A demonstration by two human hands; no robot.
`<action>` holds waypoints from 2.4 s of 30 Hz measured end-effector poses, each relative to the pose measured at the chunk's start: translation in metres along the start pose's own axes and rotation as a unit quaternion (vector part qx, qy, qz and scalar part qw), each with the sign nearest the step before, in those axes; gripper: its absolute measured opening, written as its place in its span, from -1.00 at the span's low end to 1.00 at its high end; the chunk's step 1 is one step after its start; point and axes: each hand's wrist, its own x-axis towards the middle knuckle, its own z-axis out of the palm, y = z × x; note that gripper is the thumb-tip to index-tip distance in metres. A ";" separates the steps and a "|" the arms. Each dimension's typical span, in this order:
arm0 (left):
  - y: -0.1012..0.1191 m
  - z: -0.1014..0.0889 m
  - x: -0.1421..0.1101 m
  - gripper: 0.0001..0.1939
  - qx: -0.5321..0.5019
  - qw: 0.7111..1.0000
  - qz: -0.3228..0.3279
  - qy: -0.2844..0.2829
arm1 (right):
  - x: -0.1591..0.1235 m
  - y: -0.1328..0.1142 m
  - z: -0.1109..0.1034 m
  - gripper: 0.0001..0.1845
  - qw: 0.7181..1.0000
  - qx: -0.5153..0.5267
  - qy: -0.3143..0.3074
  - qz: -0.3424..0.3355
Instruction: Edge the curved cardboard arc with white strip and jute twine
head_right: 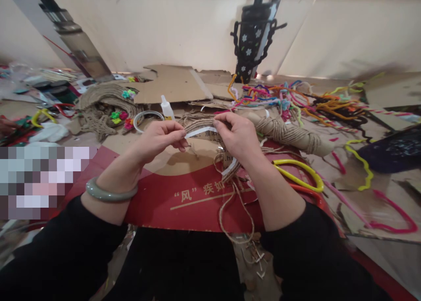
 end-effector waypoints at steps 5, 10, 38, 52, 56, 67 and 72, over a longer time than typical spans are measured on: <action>-0.002 -0.001 0.001 -0.79 -0.003 1.000 0.007 -0.013 | 0.000 0.000 0.000 -0.78 1.000 0.005 -0.001 -0.004; -0.003 -0.001 0.001 -0.77 -0.022 1.000 0.006 -0.019 | 0.000 -0.001 -0.001 -0.79 1.000 0.005 -0.004 0.004; -0.005 0.007 0.004 -0.83 -0.061 0.996 -0.036 0.053 | -0.001 0.004 0.007 -0.67 0.998 0.059 -0.031 0.007; -0.002 0.009 -0.002 -0.74 0.046 0.999 -0.014 -0.014 | -0.007 -0.005 0.008 -0.72 0.986 0.057 -0.152 -0.032; -0.002 0.008 -0.001 -0.74 0.055 0.997 -0.018 0.042 | -0.006 -0.006 0.007 -0.66 0.992 0.062 -0.105 -0.014; -0.006 0.008 0.002 -0.72 -0.010 0.999 -0.003 0.052 | -0.007 -0.004 0.008 -0.77 0.995 0.042 -0.091 -0.014; -0.006 0.012 0.001 -0.80 0.038 0.999 0.017 -0.003 | -0.011 -0.008 0.009 -0.79 0.988 0.023 -0.143 -0.055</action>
